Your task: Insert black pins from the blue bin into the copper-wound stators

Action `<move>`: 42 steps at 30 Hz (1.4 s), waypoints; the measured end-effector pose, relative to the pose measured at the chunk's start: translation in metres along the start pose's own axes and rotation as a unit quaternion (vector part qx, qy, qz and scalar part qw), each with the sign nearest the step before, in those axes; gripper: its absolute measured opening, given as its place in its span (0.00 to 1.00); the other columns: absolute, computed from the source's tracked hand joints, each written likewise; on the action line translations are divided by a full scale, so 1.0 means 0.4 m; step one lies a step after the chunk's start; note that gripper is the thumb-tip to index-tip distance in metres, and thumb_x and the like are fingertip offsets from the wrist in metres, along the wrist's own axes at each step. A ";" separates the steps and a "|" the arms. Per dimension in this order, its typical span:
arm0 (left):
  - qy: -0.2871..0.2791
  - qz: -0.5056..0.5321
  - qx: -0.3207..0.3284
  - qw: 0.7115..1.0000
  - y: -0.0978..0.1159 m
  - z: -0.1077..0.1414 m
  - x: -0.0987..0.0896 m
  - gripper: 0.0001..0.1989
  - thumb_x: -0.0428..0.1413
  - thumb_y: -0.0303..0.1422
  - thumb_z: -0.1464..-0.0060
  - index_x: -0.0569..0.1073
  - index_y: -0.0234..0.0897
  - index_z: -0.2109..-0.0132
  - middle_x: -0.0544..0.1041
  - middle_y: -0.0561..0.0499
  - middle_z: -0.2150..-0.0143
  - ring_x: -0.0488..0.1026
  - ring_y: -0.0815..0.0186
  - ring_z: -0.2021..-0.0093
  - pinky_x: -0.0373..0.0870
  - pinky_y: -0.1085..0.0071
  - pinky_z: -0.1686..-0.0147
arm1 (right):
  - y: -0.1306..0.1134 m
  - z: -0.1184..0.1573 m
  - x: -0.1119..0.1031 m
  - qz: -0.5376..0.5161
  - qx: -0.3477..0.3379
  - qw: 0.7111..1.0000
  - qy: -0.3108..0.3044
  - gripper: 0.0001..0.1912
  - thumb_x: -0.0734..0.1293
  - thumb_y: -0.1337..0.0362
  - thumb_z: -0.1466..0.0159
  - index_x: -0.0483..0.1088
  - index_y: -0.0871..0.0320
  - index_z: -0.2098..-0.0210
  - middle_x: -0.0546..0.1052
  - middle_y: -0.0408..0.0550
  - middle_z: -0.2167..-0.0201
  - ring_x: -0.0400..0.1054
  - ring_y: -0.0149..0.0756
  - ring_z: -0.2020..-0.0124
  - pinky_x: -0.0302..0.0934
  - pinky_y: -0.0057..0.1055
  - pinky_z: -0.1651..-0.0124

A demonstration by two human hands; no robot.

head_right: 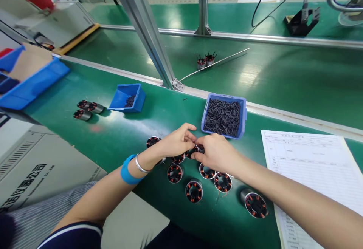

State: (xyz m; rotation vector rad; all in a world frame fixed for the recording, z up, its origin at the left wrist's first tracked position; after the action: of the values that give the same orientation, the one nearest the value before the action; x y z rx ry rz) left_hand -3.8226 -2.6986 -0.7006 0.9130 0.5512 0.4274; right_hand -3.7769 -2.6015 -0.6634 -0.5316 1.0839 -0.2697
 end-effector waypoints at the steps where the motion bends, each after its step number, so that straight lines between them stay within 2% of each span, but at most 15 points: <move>1: 0.001 -0.005 0.001 1.000 0.002 0.005 -0.004 0.32 0.55 0.23 0.52 0.54 0.33 0.41 0.74 0.39 0.50 0.76 0.64 0.60 0.73 0.68 0.64 | 0.001 -0.001 -0.001 -0.005 -0.003 1.000 -0.001 0.09 0.67 0.58 0.39 0.75 0.56 0.64 0.77 0.44 0.75 0.71 0.36 0.74 0.54 0.31 0.70; 4: 0.009 -0.072 0.022 0.997 0.012 0.037 -0.026 0.34 0.59 0.28 0.52 0.53 0.35 0.40 0.69 0.37 0.45 0.74 0.61 0.56 0.74 0.62 0.59 | 0.001 -0.004 0.001 -0.013 -0.005 1.000 -0.008 0.11 0.65 0.58 0.39 0.76 0.56 0.62 0.77 0.46 0.72 0.71 0.39 0.69 0.56 0.32 0.68; 7: 0.002 -0.127 0.029 0.992 0.006 0.074 -0.037 0.35 0.63 0.37 0.52 0.55 0.36 0.41 0.72 0.42 0.51 0.73 0.57 0.53 0.72 0.54 0.52 | -0.005 -0.012 0.009 -0.020 -0.007 1.000 -0.014 0.15 0.64 0.59 0.40 0.76 0.58 0.57 0.76 0.50 0.66 0.71 0.42 0.62 0.58 0.33 0.63; 12: 0.043 -0.095 0.042 0.994 -0.015 0.096 -0.039 0.35 0.64 0.33 0.54 0.55 0.37 0.43 0.73 0.46 0.54 0.73 0.60 0.55 0.73 0.57 0.52 | 0.015 -0.031 0.047 -0.191 0.046 0.980 -0.029 0.18 0.67 0.66 0.46 0.74 0.56 0.55 0.70 0.41 0.73 0.63 0.31 0.73 0.54 0.28 0.71; 16: 0.043 -0.048 0.042 0.997 -0.026 0.089 -0.026 0.38 0.65 0.31 0.55 0.53 0.38 0.42 0.73 0.46 0.53 0.74 0.62 0.56 0.73 0.59 0.52 | 0.028 -0.034 0.055 -0.261 0.038 0.963 0.054 0.09 0.67 0.62 0.41 0.76 0.55 0.62 0.69 0.41 0.72 0.60 0.29 0.74 0.53 0.28 0.72; 19: 0.047 -0.035 0.046 0.997 -0.023 0.085 -0.027 0.39 0.65 0.30 0.56 0.52 0.37 0.41 0.74 0.47 0.56 0.75 0.62 0.57 0.73 0.60 0.54 | 0.008 -0.023 0.033 -0.224 -0.017 0.965 0.137 0.07 0.65 0.63 0.38 0.76 0.56 0.67 0.71 0.43 0.69 0.63 0.29 0.72 0.57 0.29 0.67; 23: 0.059 -0.069 0.038 0.995 -0.015 0.085 -0.034 0.33 0.65 0.31 0.57 0.59 0.35 0.46 0.76 0.49 0.61 0.74 0.61 0.60 0.73 0.60 0.57 | -0.031 -0.003 -0.008 -0.192 -0.086 0.960 0.182 0.09 0.63 0.68 0.36 0.74 0.58 0.69 0.73 0.44 0.71 0.67 0.31 0.69 0.61 0.30 0.64; 26: 0.048 -0.064 0.036 0.996 -0.012 0.083 -0.032 0.24 0.65 0.30 0.56 0.65 0.36 0.52 0.77 0.49 0.59 0.75 0.62 0.60 0.73 0.61 0.57 | -0.024 0.009 -0.069 -0.237 -0.097 0.943 0.214 0.07 0.64 0.65 0.35 0.73 0.57 0.69 0.75 0.44 0.70 0.69 0.30 0.72 0.64 0.30 0.67; 28: 0.043 -0.044 0.041 0.997 -0.012 0.082 -0.031 0.23 0.65 0.30 0.57 0.67 0.37 0.52 0.78 0.49 0.57 0.75 0.63 0.59 0.74 0.62 0.56 | 0.008 0.018 -0.132 -0.250 -0.081 0.924 0.277 0.08 0.65 0.61 0.35 0.73 0.57 0.68 0.76 0.45 0.69 0.70 0.31 0.74 0.65 0.30 0.70; 31: 0.080 0.001 0.070 0.994 -0.008 0.086 -0.042 0.21 0.65 0.27 0.56 0.69 0.37 0.53 0.79 0.50 0.59 0.76 0.65 0.60 0.75 0.64 0.56 | 0.060 0.028 -0.214 -0.101 -0.065 0.931 0.345 0.08 0.65 0.60 0.36 0.74 0.56 0.66 0.78 0.47 0.66 0.72 0.37 0.68 0.68 0.36 0.62; 33: 0.138 0.008 0.105 0.985 0.000 0.097 -0.054 0.13 0.62 0.27 0.51 0.71 0.38 0.57 0.79 0.51 0.63 0.77 0.67 0.63 0.76 0.66 0.59 | 0.094 0.034 -0.238 0.032 -0.063 0.936 0.345 0.08 0.64 0.61 0.35 0.75 0.55 0.65 0.79 0.48 0.64 0.73 0.43 0.62 0.67 0.42 0.56; 35: 0.193 -0.038 0.173 0.965 0.020 0.119 -0.059 0.06 0.57 0.27 0.45 0.72 0.40 0.59 0.80 0.52 0.63 0.77 0.67 0.62 0.75 0.66 0.58 | 0.127 0.064 -0.246 0.118 -0.054 0.923 0.363 0.09 0.63 0.62 0.35 0.74 0.55 0.66 0.78 0.51 0.65 0.72 0.47 0.59 0.66 0.44 0.56; 38: 0.236 -0.096 0.250 0.934 0.041 0.150 -0.054 0.07 0.54 0.28 0.41 0.71 0.41 0.55 0.79 0.50 0.55 0.77 0.68 0.58 0.74 0.66 0.53 | 0.141 0.150 -0.217 0.165 -0.078 0.899 0.398 0.06 0.64 0.63 0.36 0.72 0.53 0.68 0.75 0.51 0.71 0.70 0.45 0.66 0.64 0.41 0.63; 40: 0.225 -0.075 0.215 0.947 0.027 0.145 -0.056 0.17 0.57 0.31 0.43 0.67 0.39 0.47 0.76 0.46 0.47 0.77 0.66 0.55 0.75 0.65 0.52 | 0.142 0.215 -0.165 0.151 -0.125 0.897 0.395 0.03 0.65 0.64 0.38 0.70 0.49 0.68 0.74 0.47 0.75 0.68 0.41 0.72 0.62 0.39 0.67; 42: 0.164 -0.062 0.149 0.973 0.009 0.124 -0.049 0.28 0.60 0.34 0.46 0.62 0.38 0.41 0.72 0.42 0.41 0.76 0.63 0.51 0.75 0.63 0.51 | 0.181 0.279 -0.104 0.131 -0.124 0.903 0.389 0.05 0.66 0.63 0.38 0.70 0.45 0.62 0.75 0.46 0.72 0.68 0.42 0.70 0.62 0.41 0.65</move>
State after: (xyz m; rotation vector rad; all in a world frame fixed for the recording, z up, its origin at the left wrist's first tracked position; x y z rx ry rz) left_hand -3.8080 -2.7383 -0.6680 1.0947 0.9895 0.3913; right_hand -3.6997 -2.4904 -0.6301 -0.5026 1.9728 -0.0987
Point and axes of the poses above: each hand's wrist, its own z-axis away from the middle knuckle, its own x-axis out of the palm, y = z × x, the point moved 7 cm from there along -z, towards the middle knuckle
